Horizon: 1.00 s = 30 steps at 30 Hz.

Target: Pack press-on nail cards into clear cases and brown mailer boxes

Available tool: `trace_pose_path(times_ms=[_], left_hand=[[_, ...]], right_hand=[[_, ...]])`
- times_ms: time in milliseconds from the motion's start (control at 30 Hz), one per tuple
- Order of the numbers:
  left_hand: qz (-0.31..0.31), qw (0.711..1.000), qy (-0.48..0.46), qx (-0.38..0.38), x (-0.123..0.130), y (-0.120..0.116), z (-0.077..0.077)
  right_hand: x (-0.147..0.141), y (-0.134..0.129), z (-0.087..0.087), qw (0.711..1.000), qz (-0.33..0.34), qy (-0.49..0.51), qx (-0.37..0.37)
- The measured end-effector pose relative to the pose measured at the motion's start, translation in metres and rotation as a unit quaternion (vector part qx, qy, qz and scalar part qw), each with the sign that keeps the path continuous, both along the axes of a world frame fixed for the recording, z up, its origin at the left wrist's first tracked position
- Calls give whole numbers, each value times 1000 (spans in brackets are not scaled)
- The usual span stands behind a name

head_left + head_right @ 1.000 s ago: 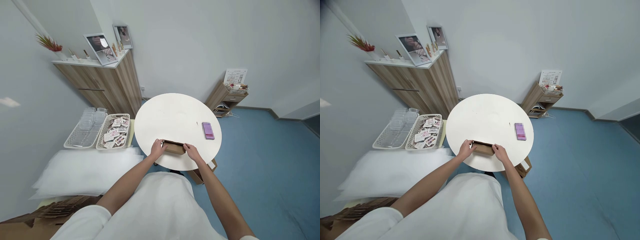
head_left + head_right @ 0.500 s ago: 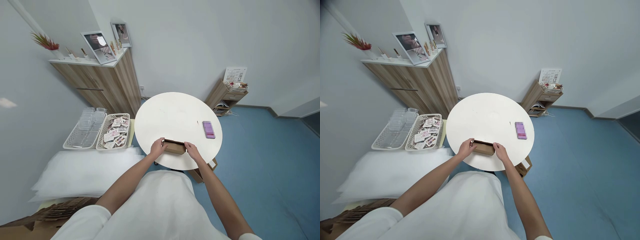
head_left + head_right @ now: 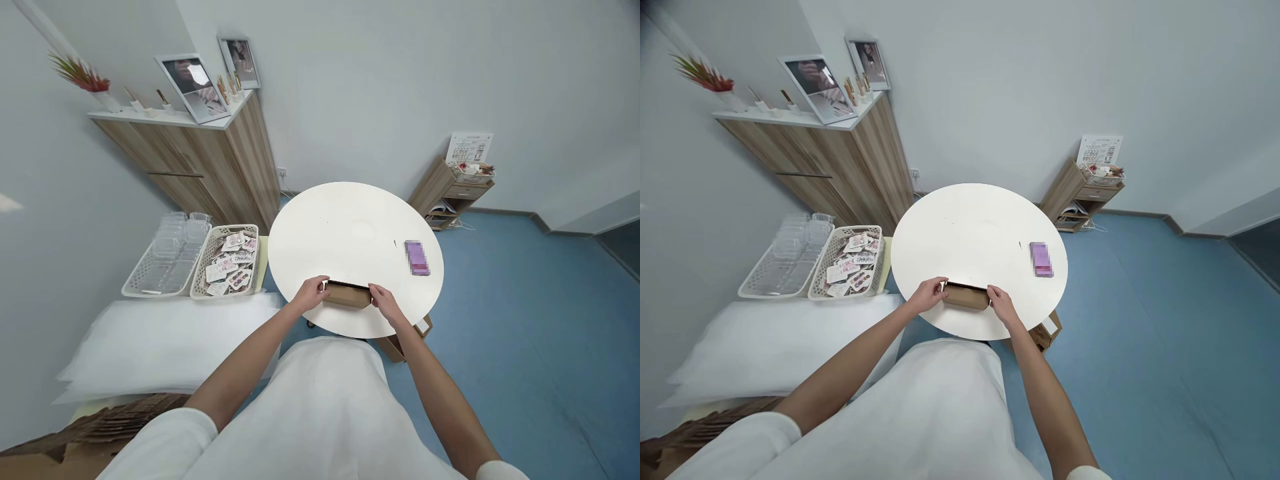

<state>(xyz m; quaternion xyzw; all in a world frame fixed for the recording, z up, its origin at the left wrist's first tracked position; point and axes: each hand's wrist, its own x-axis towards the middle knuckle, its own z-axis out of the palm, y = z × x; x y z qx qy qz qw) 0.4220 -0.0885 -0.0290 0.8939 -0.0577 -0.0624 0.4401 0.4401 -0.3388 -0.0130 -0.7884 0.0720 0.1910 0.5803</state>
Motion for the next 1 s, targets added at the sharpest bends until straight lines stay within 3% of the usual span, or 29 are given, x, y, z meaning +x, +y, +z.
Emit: trace_pose_path(times_ms=[167,333,467,700,833,1000], left_hand=[[-1,1000,19,-11,-2,4,4],[81,995,50,-43,-3,-8,6],[120,989,60,-61,-4,-16,-4],[143,958,143,-201,-16,-16,-24],[177,949,137,-221,-17,-23,-26],[170,953,96,-233,-19,-35,-33]], right_hand=[[0,-2,-2,1000,-6,22,19],[-1,-2,-9,999,-11,29,39],[-6,-3,-16,999,-24,25,29],[-19,0,-19,998,-37,54,14],[-23,4,-20,997,-57,51,12],[-29,-5,-25,998,-54,-16,-29]])
